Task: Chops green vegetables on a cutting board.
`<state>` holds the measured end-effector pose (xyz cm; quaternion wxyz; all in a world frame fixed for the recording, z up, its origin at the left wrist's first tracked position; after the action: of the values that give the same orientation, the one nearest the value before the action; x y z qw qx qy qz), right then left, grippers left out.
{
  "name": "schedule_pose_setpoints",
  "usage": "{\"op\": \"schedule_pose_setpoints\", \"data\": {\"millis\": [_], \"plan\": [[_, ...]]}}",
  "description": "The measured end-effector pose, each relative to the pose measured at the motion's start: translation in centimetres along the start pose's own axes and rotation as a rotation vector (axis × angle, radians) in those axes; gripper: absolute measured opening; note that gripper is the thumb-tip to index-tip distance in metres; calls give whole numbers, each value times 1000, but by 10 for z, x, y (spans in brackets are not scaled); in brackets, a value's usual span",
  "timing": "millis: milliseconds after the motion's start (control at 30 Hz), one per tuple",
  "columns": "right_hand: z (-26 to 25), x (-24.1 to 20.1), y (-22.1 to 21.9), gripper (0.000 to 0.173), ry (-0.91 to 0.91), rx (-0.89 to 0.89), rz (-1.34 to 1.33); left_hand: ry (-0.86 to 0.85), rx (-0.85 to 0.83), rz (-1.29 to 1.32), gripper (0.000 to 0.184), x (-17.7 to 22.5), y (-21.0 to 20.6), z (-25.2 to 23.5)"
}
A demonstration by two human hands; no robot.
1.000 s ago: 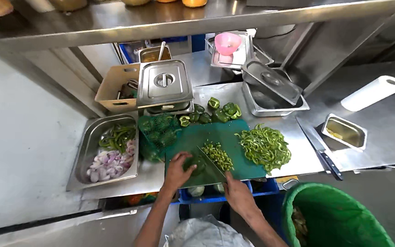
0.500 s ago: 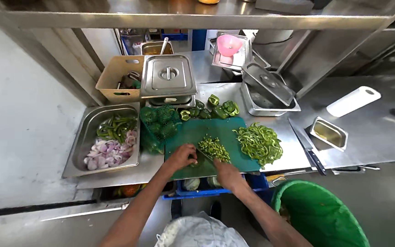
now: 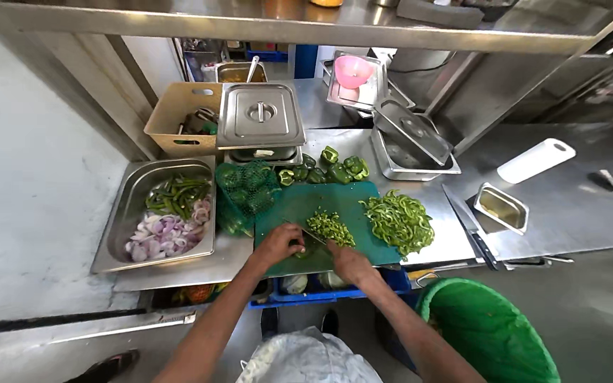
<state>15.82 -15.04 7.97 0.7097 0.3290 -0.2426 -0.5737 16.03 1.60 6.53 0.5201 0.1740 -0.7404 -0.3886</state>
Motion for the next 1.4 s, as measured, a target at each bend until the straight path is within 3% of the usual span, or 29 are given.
{"op": "schedule_pose_setpoints", "data": {"millis": [100, 267, 433, 567, 767, 867, 1033, 1233, 1400], "plan": [[27, 6, 25, 49, -16, -1, 72, -11, 35, 9, 15, 0, 2, 0], [-20, -6, -17, 55, 12, -34, -43, -12, 68, 24, 16, -1, 0, 2], [23, 2, 24, 47, 3, -17, 55, -42, 117, 25, 16, 1, 4, 5], [-14, -10, -19, 55, 23, -37, -43, -37, 112, 15, 15, -1, 0, 7], [18, -4, 18, 49, 27, -32, 42, -81, 183, 9, 15, -1, 4, 11], [-1, -12, -13, 57, 25, -51, -29, -58, 191, -12, 15, -1, -2, 15], [-19, -18, -28, 48, 48, -35, -63, -52, 48, -101, 17, 0, -5, 23], [21, -11, 9, 51, 6, -11, 25, -48, -90, -64, 13, 4, 0, 12], [-15, -19, -21, 57, 27, -37, -45, -59, -64, -76, 11, 1, 2, 10]]}}
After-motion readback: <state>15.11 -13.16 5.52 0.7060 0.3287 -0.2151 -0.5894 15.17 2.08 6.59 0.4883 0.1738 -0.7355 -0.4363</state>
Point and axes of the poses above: each hand's wrist, its own z-axis away from the middle knuckle, its own y-axis out of the back of the hand, x = y × z, the point moved 10 cm from there along -z, towards the middle knuckle, and after that the axes turned 8 degrees about -y, right-handed, at the moved point
